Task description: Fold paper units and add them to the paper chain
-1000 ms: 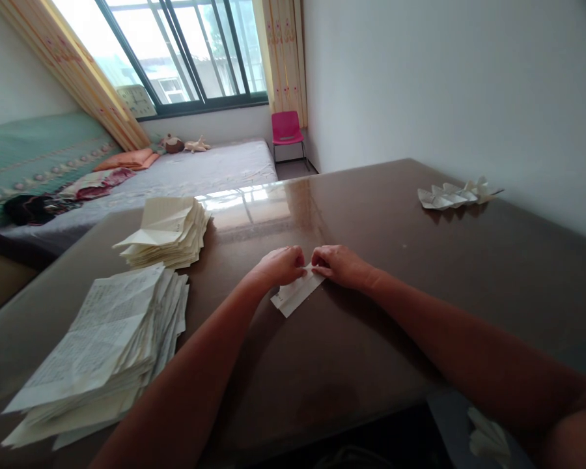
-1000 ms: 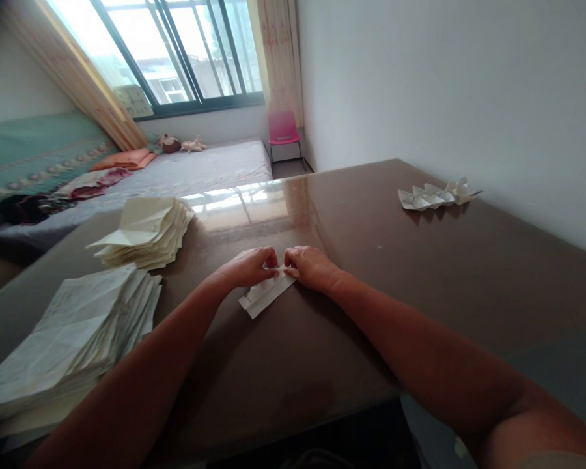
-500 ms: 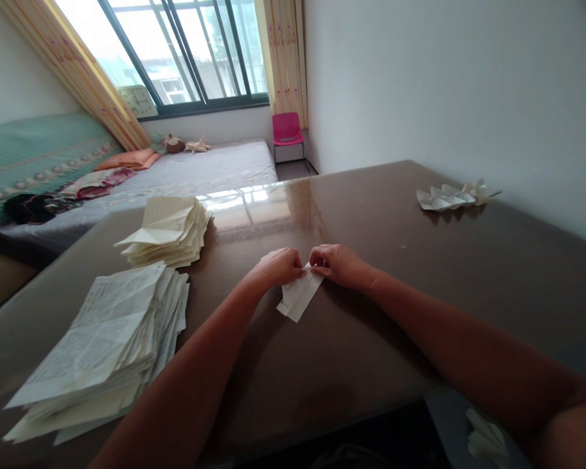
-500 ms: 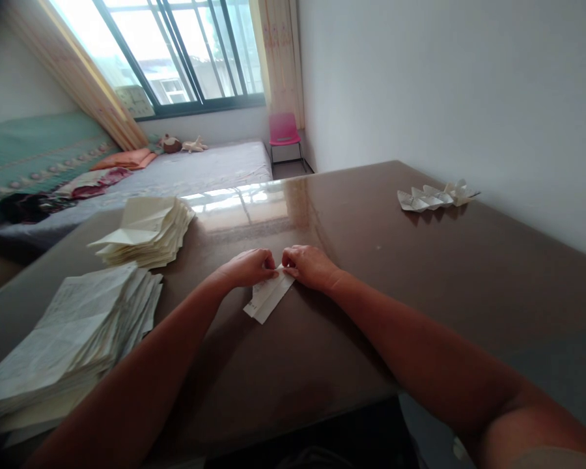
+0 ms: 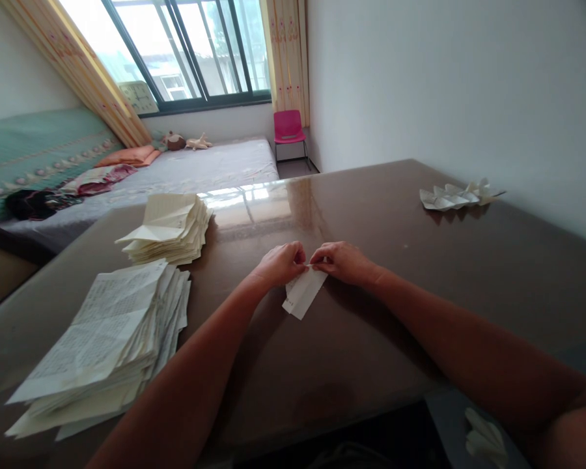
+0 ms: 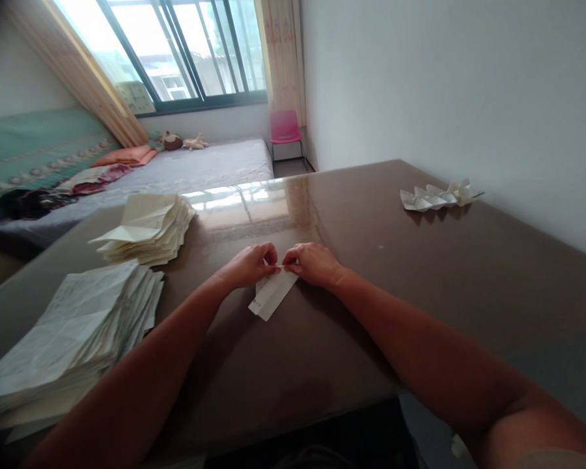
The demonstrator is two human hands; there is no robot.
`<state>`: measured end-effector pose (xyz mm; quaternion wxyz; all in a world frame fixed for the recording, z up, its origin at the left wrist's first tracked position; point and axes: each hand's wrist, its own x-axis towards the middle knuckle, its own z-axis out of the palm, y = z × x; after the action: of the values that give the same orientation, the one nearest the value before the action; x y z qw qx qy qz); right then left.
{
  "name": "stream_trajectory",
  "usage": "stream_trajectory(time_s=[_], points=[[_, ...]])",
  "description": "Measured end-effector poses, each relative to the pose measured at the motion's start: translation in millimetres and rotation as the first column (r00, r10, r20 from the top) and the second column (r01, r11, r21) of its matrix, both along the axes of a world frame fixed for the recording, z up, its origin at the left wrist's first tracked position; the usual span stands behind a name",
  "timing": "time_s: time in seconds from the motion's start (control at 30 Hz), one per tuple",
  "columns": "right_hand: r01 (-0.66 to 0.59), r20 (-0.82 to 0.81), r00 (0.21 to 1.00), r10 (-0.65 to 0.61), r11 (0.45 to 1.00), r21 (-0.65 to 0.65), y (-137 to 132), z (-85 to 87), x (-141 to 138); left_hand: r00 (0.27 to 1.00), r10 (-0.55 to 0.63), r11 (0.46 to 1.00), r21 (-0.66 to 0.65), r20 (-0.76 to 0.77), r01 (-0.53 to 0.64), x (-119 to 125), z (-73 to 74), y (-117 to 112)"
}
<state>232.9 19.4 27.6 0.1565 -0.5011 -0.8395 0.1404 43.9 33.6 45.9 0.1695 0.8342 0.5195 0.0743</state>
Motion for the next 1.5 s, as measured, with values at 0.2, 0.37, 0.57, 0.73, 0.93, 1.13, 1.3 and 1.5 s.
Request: stream_trajectory(time_s=[0.2,0.37,0.57,0.73,0.93,1.13,1.3,1.5], points=[[-0.025,0.013,1.000,0.026,0.997,-0.072,4.5,2.1,1.7,0.999,-0.002,0.998,-0.063,0.042,0.004,3.4,1.1,-2.4],[-0.001,0.003,1.000,0.001,0.994,-0.112,7.9,0.2,3.3,1.000,-0.005,1.000,-0.020,-0.019,0.005,4.2,-0.5,-3.8],[-0.001,0.006,1.000,0.001,0.993,-0.121,11.1,-0.5,7.7,0.999,-0.006,1.000,0.009,-0.050,0.006,6.4,-1.5,-3.8],[-0.044,0.068,0.996,0.053,0.990,-0.134,11.1,2.8,8.8,0.999,-0.023,1.000,-0.003,-0.043,0.023,7.4,-2.1,-2.7],[-0.030,0.214,0.975,0.051,0.994,-0.102,9.2,6.0,8.1,0.997,-0.034,0.999,0.000,-0.070,0.034,8.9,-2.9,-2.9],[0.002,0.310,0.950,0.021,0.997,-0.076,4.5,7.2,6.7,0.993,-0.014,0.995,0.096,-0.120,0.025,11.3,-9.5,-9.9],[0.015,0.354,0.935,0.001,0.999,-0.043,-0.1,8.0,3.0,0.983,0.022,0.979,0.205,-0.181,0.016,8.7,2.0,-17.6],[0.073,0.396,0.918,-0.035,0.994,-0.081,-3.1,15.3,4.1,0.958,-0.157,0.971,0.140,-0.240,0.194,2.6,11.6,-51.1]])
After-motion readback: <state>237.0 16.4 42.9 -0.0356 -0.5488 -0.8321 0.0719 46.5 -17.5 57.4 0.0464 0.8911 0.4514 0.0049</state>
